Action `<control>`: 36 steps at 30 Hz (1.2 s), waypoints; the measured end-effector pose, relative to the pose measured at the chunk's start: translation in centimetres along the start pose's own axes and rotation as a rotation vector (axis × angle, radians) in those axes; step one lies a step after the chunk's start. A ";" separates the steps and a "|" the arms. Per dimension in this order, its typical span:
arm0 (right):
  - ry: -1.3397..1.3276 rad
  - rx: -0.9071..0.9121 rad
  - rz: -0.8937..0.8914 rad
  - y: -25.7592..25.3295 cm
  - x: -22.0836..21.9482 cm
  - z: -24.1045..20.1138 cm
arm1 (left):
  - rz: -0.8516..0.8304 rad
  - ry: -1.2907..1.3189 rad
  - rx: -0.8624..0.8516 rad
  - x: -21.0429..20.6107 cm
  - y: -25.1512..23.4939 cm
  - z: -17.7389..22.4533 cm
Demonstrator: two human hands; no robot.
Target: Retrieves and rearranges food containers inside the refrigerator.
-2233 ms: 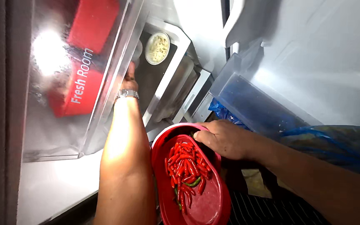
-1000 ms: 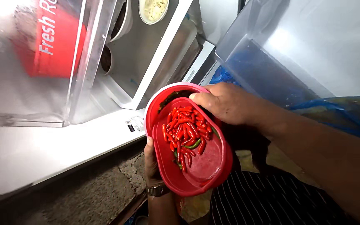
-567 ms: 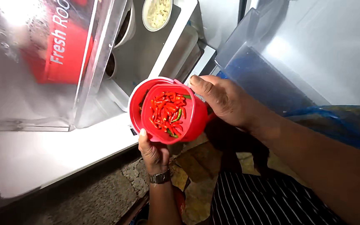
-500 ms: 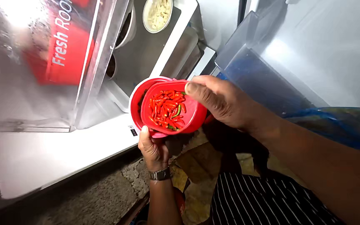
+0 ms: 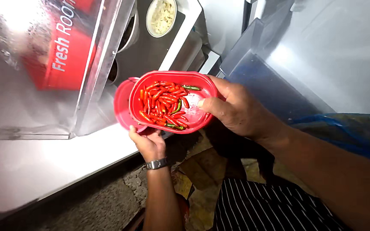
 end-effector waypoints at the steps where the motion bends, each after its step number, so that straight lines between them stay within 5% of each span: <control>1: -0.013 -0.001 0.015 0.0 0.0 0.0 | -0.007 0.003 -0.014 -0.1 -1.0 0.3; 14: 0.027 0.007 0.068 -0.5 0.2 0.6 | 0.203 0.037 -0.226 -5.8 -16.7 2.1; 24: 0.074 -0.003 0.095 -0.4 -0.1 0.5 | 0.133 -0.050 -0.240 -5.7 -20.6 1.8; 28: 0.070 -0.032 0.096 -0.8 -0.3 0.6 | 0.118 -0.159 -0.099 -6.4 -15.1 2.2; 31: 0.059 -0.054 0.102 -0.8 -0.5 0.2 | -0.344 -0.263 0.109 -6.5 -4.7 3.6; 33: 0.059 -0.063 0.104 -0.8 -0.7 0.2 | -0.513 -0.114 0.186 -5.3 -0.2 3.2; 36: 0.076 -0.040 0.075 -1.0 -1.1 0.5 | -0.378 0.050 0.137 -3.2 1.8 1.9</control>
Point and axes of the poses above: each hand's wrist, its own y-axis away from the middle knuckle, its own x-axis out of the back of the hand, z = x × y, the point moved 1 cm from there along -y, towards the middle knuckle, and after that the axes turned 8 degrees about -x, right-handed, at the moved point
